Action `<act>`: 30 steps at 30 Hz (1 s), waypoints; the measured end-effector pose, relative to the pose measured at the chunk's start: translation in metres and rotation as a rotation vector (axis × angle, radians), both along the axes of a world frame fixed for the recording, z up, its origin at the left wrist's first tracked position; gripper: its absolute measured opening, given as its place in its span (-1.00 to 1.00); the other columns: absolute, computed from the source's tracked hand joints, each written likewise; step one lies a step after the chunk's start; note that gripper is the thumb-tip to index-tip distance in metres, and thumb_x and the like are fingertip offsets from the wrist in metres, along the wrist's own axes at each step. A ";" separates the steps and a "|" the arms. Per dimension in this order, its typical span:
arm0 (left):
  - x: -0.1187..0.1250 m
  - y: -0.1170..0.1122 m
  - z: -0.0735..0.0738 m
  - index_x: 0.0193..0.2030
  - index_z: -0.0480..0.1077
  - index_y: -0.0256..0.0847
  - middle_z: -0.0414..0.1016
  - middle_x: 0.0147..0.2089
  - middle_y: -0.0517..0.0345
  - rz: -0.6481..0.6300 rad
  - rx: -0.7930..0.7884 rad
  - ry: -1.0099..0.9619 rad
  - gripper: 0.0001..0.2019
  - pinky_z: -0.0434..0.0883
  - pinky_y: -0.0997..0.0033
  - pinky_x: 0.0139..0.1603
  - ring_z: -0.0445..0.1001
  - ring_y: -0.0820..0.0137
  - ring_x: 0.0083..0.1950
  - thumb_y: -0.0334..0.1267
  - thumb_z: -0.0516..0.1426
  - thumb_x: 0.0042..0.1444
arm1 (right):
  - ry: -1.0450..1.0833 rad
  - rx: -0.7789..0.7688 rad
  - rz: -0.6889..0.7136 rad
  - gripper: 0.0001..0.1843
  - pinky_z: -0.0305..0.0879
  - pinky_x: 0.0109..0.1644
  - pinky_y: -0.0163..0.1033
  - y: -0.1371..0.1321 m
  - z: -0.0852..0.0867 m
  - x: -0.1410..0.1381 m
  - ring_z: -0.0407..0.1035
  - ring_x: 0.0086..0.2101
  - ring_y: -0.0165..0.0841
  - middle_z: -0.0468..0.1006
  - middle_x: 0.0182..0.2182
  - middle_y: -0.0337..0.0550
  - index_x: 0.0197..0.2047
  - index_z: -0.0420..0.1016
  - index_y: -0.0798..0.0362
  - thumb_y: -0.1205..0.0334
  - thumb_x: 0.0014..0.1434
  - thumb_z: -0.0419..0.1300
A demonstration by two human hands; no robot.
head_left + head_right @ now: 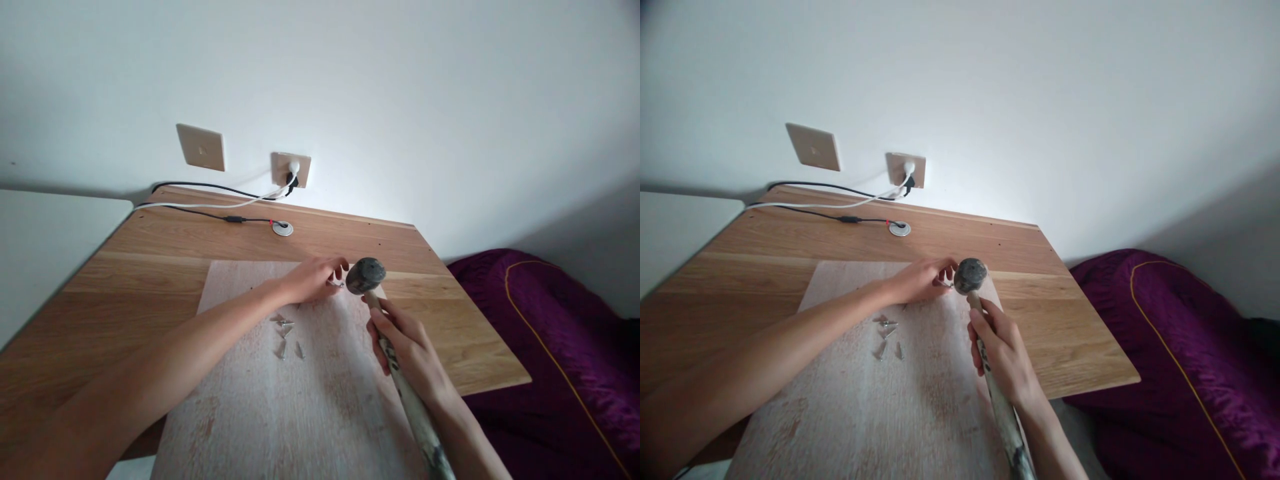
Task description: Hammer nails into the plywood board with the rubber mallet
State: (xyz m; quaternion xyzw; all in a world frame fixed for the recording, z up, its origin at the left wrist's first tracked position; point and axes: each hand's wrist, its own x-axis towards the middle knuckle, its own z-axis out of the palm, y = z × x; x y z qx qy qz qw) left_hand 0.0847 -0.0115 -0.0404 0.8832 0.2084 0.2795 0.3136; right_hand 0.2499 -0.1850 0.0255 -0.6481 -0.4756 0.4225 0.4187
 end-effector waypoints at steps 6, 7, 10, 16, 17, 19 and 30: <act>0.001 0.001 -0.002 0.08 0.45 -0.17 0.65 -0.17 0.17 -0.018 -0.034 0.011 -0.68 0.39 0.45 -0.21 0.58 0.40 -0.24 -0.50 0.21 0.20 | 0.042 0.007 -0.023 -0.47 0.13 -0.73 -0.37 0.004 -0.004 -0.001 0.20 -0.72 -0.53 0.40 -0.50 -0.38 -0.10 0.49 0.05 -0.28 0.23 0.34; 0.001 0.001 -0.002 0.08 0.46 -0.17 0.66 -0.17 0.17 -0.018 -0.040 0.010 -0.68 0.39 0.45 -0.21 0.58 0.40 -0.24 -0.50 0.21 0.20 | 0.044 0.009 -0.023 -0.47 0.14 -0.72 -0.37 0.004 -0.003 -0.002 0.21 -0.72 -0.53 0.41 -0.50 -0.38 -0.09 0.49 0.05 -0.28 0.23 0.34; 0.002 0.002 -0.004 0.10 0.46 -0.19 0.68 -0.16 0.15 -0.021 -0.044 -0.001 -0.64 0.40 0.44 -0.19 0.60 0.39 -0.22 -0.54 0.21 0.19 | 0.022 0.003 0.001 -0.49 0.15 -0.72 -0.38 0.004 -0.002 -0.004 0.21 -0.72 -0.54 0.40 -0.51 -0.37 -0.22 0.45 0.03 -0.28 0.23 0.34; 0.002 0.002 -0.005 0.11 0.49 -0.19 0.69 -0.14 0.13 -0.019 -0.028 -0.014 -0.60 0.43 0.43 -0.16 0.62 0.36 -0.20 -0.55 0.20 0.15 | -0.033 0.030 0.013 -0.50 0.15 -0.72 -0.37 0.003 -0.005 -0.005 0.19 -0.72 -0.54 0.38 -0.52 -0.37 -0.26 0.41 0.01 -0.30 0.28 0.28; 0.002 0.002 -0.005 0.11 0.49 -0.19 0.69 -0.14 0.12 -0.018 -0.023 -0.021 -0.61 0.43 0.43 -0.16 0.62 0.37 -0.20 -0.55 0.20 0.16 | -0.044 0.025 0.016 -0.50 0.16 -0.72 -0.37 0.003 -0.006 -0.005 0.20 -0.72 -0.53 0.38 -0.52 -0.37 -0.26 0.41 0.01 -0.29 0.29 0.28; 0.002 0.002 -0.005 0.10 0.49 -0.19 0.70 -0.12 0.10 -0.014 -0.011 -0.037 -0.63 0.44 0.42 -0.16 0.62 0.36 -0.19 -0.52 0.21 0.18 | -0.059 0.009 0.021 -0.51 0.17 -0.71 -0.37 0.002 -0.008 -0.004 0.21 -0.71 -0.53 0.38 -0.52 -0.37 -0.27 0.40 0.01 -0.28 0.29 0.28; 0.002 0.001 -0.002 0.11 0.51 -0.18 0.71 -0.16 0.13 -0.007 -0.035 -0.027 -0.64 0.42 0.44 -0.17 0.64 0.37 -0.22 -0.53 0.21 0.20 | -0.001 -0.013 0.027 -0.50 0.15 -0.71 -0.39 0.004 -0.006 -0.003 0.22 -0.72 -0.54 0.39 -0.51 -0.36 -0.27 0.41 0.03 -0.28 0.26 0.31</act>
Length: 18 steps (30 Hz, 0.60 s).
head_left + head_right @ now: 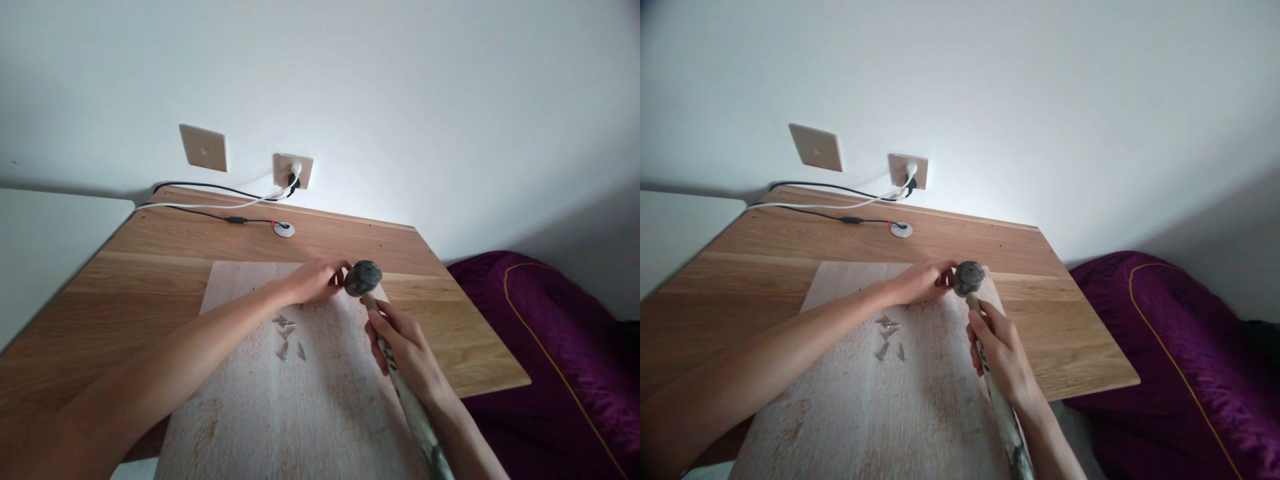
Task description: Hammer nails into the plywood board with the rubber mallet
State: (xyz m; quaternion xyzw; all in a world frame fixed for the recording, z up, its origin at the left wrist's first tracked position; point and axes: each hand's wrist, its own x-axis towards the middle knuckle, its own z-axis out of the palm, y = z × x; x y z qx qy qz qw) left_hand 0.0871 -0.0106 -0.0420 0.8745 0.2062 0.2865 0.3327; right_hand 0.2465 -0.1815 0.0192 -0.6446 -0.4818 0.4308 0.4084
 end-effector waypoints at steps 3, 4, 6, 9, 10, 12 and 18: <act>0.000 -0.001 0.001 0.13 0.51 -0.19 0.71 -0.16 0.13 -0.007 -0.021 0.020 -0.60 0.42 0.44 -0.19 0.63 0.38 -0.23 -0.55 0.21 0.18 | 0.042 0.019 -0.035 -0.49 0.14 -0.72 -0.39 0.000 -0.001 0.001 0.22 -0.72 -0.55 0.40 -0.49 -0.37 -0.22 0.42 0.03 -0.29 0.26 0.32; 0.000 -0.001 0.002 0.13 0.51 -0.20 0.71 -0.17 0.13 -0.006 -0.024 0.021 -0.61 0.42 0.44 -0.19 0.63 0.38 -0.24 -0.54 0.20 0.18 | 0.046 0.018 -0.026 -0.49 0.15 -0.72 -0.39 0.000 -0.001 0.001 0.21 -0.72 -0.55 0.40 -0.49 -0.37 -0.21 0.43 0.03 -0.28 0.26 0.32; 0.000 -0.001 0.002 0.12 0.51 -0.20 0.71 -0.17 0.12 -0.005 -0.019 0.012 -0.63 0.41 0.43 -0.19 0.62 0.38 -0.24 -0.54 0.19 0.20 | 0.047 -0.001 0.012 -0.50 0.15 -0.72 -0.39 -0.001 -0.001 0.001 0.21 -0.72 -0.56 0.39 -0.49 -0.37 -0.24 0.43 0.04 -0.28 0.28 0.31; 0.000 -0.001 0.001 0.07 0.52 -0.20 0.70 -0.17 0.13 -0.010 0.003 -0.005 -0.65 0.41 0.43 -0.16 0.62 0.38 -0.22 -0.56 0.17 0.19 | 0.046 -0.009 0.040 -0.50 0.14 -0.71 -0.39 -0.004 0.002 0.000 0.20 -0.73 -0.56 0.37 -0.51 -0.37 -0.29 0.39 0.03 -0.27 0.32 0.28; 0.000 0.000 0.000 0.05 0.52 -0.20 0.70 -0.17 0.14 -0.015 0.010 -0.011 -0.65 0.41 0.43 -0.16 0.62 0.38 -0.21 -0.57 0.17 0.18 | 0.043 0.005 0.031 -0.50 0.14 -0.71 -0.39 -0.005 0.002 -0.001 0.19 -0.73 -0.56 0.36 -0.51 -0.38 -0.28 0.39 0.02 -0.27 0.33 0.27; 0.000 0.000 -0.001 0.03 0.52 -0.20 0.69 -0.16 0.14 -0.027 0.025 -0.022 -0.69 0.41 0.43 -0.16 0.61 0.37 -0.20 -0.55 0.19 0.18 | 0.029 0.032 0.017 -0.51 0.13 -0.71 -0.39 -0.005 0.002 -0.002 0.19 -0.72 -0.55 0.36 -0.52 -0.39 -0.24 0.39 0.02 -0.27 0.33 0.27; 0.001 0.003 -0.007 0.07 0.50 -0.19 0.68 -0.18 0.15 -0.038 0.015 -0.038 -0.71 0.41 0.42 -0.12 0.61 0.37 -0.20 -0.51 0.19 0.25 | -0.045 0.038 -0.011 -0.52 0.17 -0.70 -0.41 -0.009 -0.005 -0.006 0.23 -0.70 -0.56 0.36 -0.49 -0.37 -0.27 0.35 0.01 -0.25 0.37 0.24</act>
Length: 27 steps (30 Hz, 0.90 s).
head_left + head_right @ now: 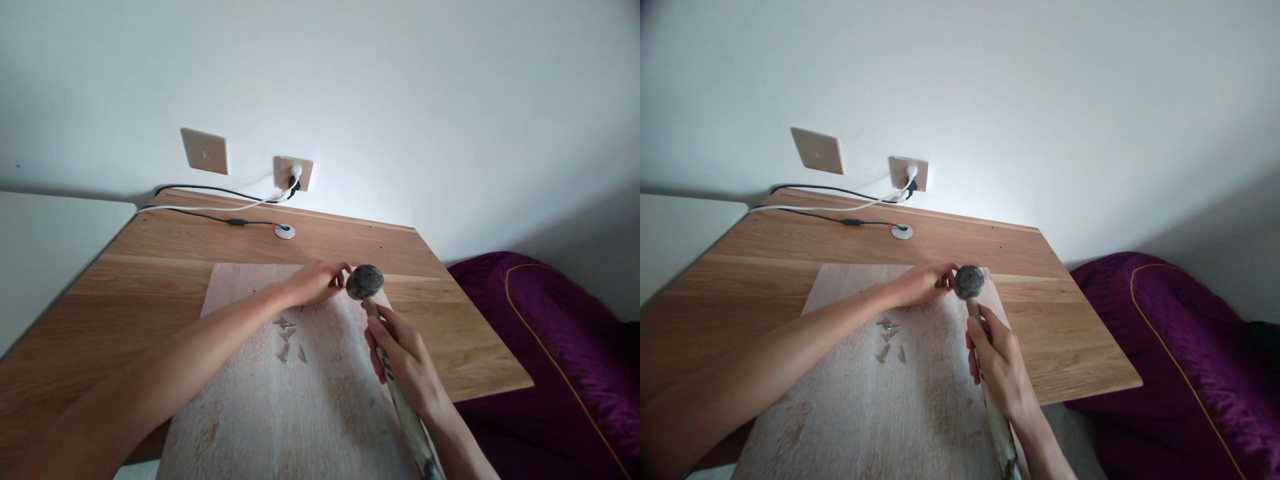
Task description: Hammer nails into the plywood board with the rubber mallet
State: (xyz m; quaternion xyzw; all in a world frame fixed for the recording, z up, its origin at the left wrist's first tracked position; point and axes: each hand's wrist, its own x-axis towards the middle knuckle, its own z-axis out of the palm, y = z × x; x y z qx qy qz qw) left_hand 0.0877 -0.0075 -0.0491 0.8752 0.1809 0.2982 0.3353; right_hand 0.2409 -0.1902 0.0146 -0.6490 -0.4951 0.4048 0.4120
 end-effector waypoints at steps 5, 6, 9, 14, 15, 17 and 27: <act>0.001 0.001 -0.002 0.03 0.50 -0.17 0.68 -0.15 0.16 0.006 -0.001 -0.017 -0.72 0.40 0.42 -0.12 0.61 0.36 -0.17 -0.52 0.21 0.22 | -0.025 0.018 0.017 -0.55 0.19 -0.69 -0.42 -0.002 0.000 -0.001 0.23 -0.70 -0.57 0.35 -0.48 -0.38 -0.25 0.38 0.02 -0.21 0.42 0.20; 0.001 0.001 -0.002 0.03 0.51 -0.18 0.68 -0.15 0.15 0.006 0.000 -0.021 -0.72 0.40 0.42 -0.13 0.61 0.35 -0.17 -0.52 0.20 0.23 | -0.030 0.002 0.025 -0.55 0.19 -0.69 -0.42 -0.002 0.001 -0.001 0.24 -0.70 -0.57 0.36 -0.47 -0.37 -0.25 0.39 0.03 -0.21 0.42 0.20; 0.001 0.001 -0.002 0.03 0.51 -0.18 0.69 -0.15 0.15 0.009 -0.012 -0.020 -0.72 0.40 0.42 -0.13 0.61 0.36 -0.17 -0.52 0.21 0.22 | -0.036 0.010 0.013 -0.54 0.20 -0.69 -0.41 -0.002 0.003 -0.003 0.24 -0.70 -0.56 0.38 -0.49 -0.36 -0.26 0.40 0.03 -0.22 0.41 0.21; 0.000 0.000 0.001 0.07 0.51 -0.16 0.70 -0.14 0.17 0.022 -0.029 0.012 -0.70 0.42 0.43 -0.12 0.63 0.35 -0.17 -0.50 0.21 0.23 | 0.024 0.041 -0.010 -0.51 0.16 -0.70 -0.40 0.001 0.003 -0.003 0.23 -0.72 -0.55 0.39 -0.50 -0.37 -0.26 0.41 0.02 -0.26 0.35 0.26; 0.000 -0.001 0.002 0.07 0.52 -0.17 0.70 -0.14 0.15 0.025 -0.019 0.016 -0.69 0.43 0.42 -0.11 0.63 0.35 -0.17 -0.50 0.20 0.23 | 0.029 0.018 0.002 -0.50 0.16 -0.70 -0.40 0.002 0.004 -0.002 0.24 -0.72 -0.55 0.40 -0.49 -0.35 -0.28 0.41 0.03 -0.27 0.33 0.28; -0.001 -0.001 0.003 0.09 0.51 -0.17 0.71 -0.15 0.14 0.021 -0.006 0.026 -0.67 0.44 0.42 -0.10 0.63 0.36 -0.18 -0.51 0.20 0.23 | 0.035 -0.001 0.006 -0.49 0.15 -0.71 -0.39 0.001 0.008 0.000 0.23 -0.72 -0.55 0.41 -0.49 -0.33 -0.31 0.41 0.03 -0.27 0.31 0.30; 0.001 0.001 0.001 0.17 0.49 -0.24 0.72 -0.14 0.07 0.019 -0.003 0.025 -0.61 0.46 0.39 -0.09 0.65 0.33 -0.16 -0.49 0.26 0.21 | 0.107 0.144 -0.096 -0.55 0.11 -0.68 -0.41 -0.016 0.028 -0.008 0.21 -0.73 -0.55 0.41 -0.52 -0.39 0.09 0.52 0.05 -0.16 0.41 0.29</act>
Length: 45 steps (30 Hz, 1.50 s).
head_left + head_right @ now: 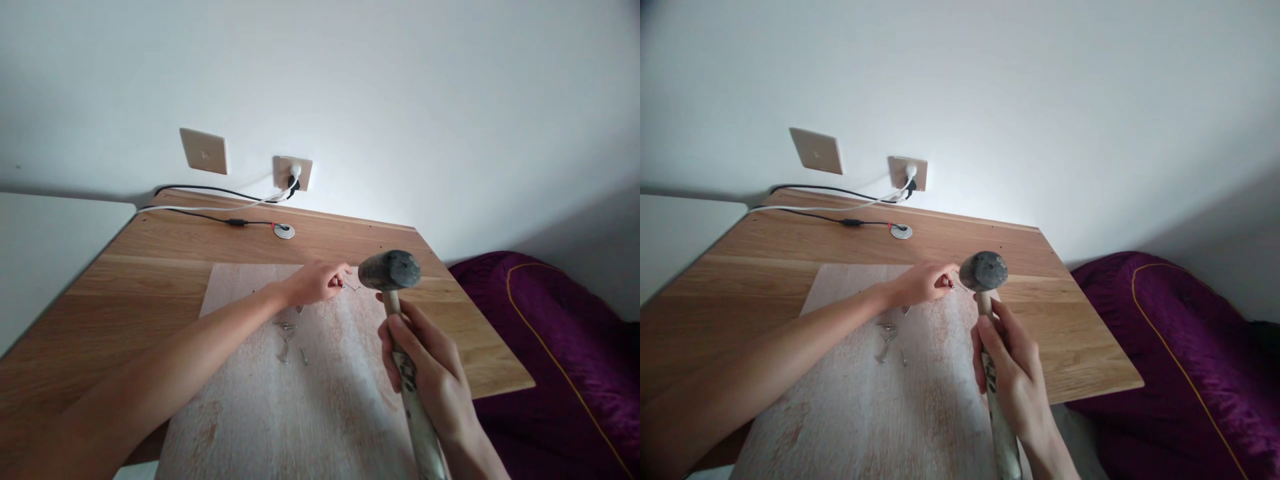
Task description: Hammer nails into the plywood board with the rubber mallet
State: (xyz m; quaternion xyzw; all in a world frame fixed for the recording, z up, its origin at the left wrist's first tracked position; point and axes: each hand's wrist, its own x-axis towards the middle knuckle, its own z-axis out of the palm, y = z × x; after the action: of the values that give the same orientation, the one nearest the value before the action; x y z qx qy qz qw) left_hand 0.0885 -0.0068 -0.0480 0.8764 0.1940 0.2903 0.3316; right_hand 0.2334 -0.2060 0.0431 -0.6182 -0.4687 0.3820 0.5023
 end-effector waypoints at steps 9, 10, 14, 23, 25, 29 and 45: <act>0.000 -0.001 0.001 0.06 0.53 -0.20 0.71 -0.14 0.12 0.013 -0.002 -0.008 -0.65 0.43 0.42 -0.10 0.64 0.34 -0.15 -0.58 0.18 0.19 | -0.045 -0.136 0.105 -0.49 0.18 -0.70 -0.42 0.017 -0.027 0.003 0.23 -0.71 -0.57 0.43 -0.48 -0.34 -0.28 0.42 0.03 -0.28 0.34 0.30; 0.000 -0.001 0.000 0.07 0.53 -0.19 0.71 -0.14 0.13 0.009 -0.011 -0.011 -0.65 0.43 0.42 -0.10 0.64 0.35 -0.15 -0.57 0.20 0.19 | -0.046 -0.124 0.088 -0.49 0.18 -0.70 -0.42 0.016 -0.026 0.002 0.22 -0.72 -0.57 0.43 -0.48 -0.34 -0.26 0.42 0.03 -0.29 0.33 0.30; -0.001 -0.001 0.000 0.09 0.51 -0.18 0.71 -0.15 0.16 0.006 -0.040 -0.011 -0.69 0.44 0.43 -0.10 0.64 0.36 -0.16 -0.48 0.25 0.22 | -0.024 -0.093 0.045 -0.48 0.16 -0.71 -0.40 0.015 -0.022 0.000 0.17 -0.73 -0.58 0.41 -0.49 -0.36 -0.27 0.41 0.02 -0.30 0.31 0.31; -0.001 -0.002 0.004 0.22 0.48 -0.21 0.74 -0.07 0.04 0.031 -0.031 0.066 -0.58 0.49 0.34 -0.03 0.67 0.30 -0.11 -0.49 0.24 0.23 | 0.083 -0.039 -0.068 -0.56 0.10 -0.71 -0.41 0.005 -0.021 0.004 0.20 -0.73 -0.55 0.38 -0.52 -0.40 -0.07 0.50 0.03 -0.19 0.33 0.34; 0.000 -0.001 0.004 0.24 0.46 -0.24 0.74 -0.06 0.00 0.012 -0.037 0.069 -0.57 0.50 0.32 -0.03 0.67 0.28 -0.10 -0.48 0.24 0.23 | 0.165 0.045 -0.129 -0.56 0.09 -0.71 -0.43 -0.002 -0.019 0.004 0.21 -0.73 -0.54 0.35 -0.52 -0.43 0.09 0.48 0.00 -0.13 0.35 0.35; 0.000 0.000 0.001 0.23 0.45 -0.22 0.73 -0.09 0.03 0.000 -0.032 0.047 -0.57 0.50 0.35 -0.07 0.66 0.30 -0.13 -0.48 0.24 0.22 | 0.334 -0.031 -0.051 -0.53 0.11 -0.74 -0.42 -0.009 -0.018 0.011 0.16 -0.75 -0.52 0.29 -0.56 -0.46 0.13 0.47 0.00 -0.18 0.39 0.28; -0.003 -0.009 0.013 -0.18 0.49 -0.20 0.58 -0.11 0.06 0.100 0.121 0.137 -0.87 0.49 0.21 0.04 0.56 0.23 -0.04 -0.30 0.36 0.27 | 0.085 -0.304 0.059 -0.42 0.25 -0.53 -0.34 0.006 -0.048 0.046 0.28 -0.60 -0.45 0.38 -0.57 -0.32 -0.38 0.43 0.02 -0.34 0.35 0.27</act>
State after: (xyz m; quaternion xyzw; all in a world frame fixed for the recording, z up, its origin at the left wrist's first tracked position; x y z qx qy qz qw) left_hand 0.0859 -0.0153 -0.0349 0.9019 0.2417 0.2571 0.2491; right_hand 0.2799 -0.1997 -0.0052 -0.6564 -0.4017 0.4889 0.4108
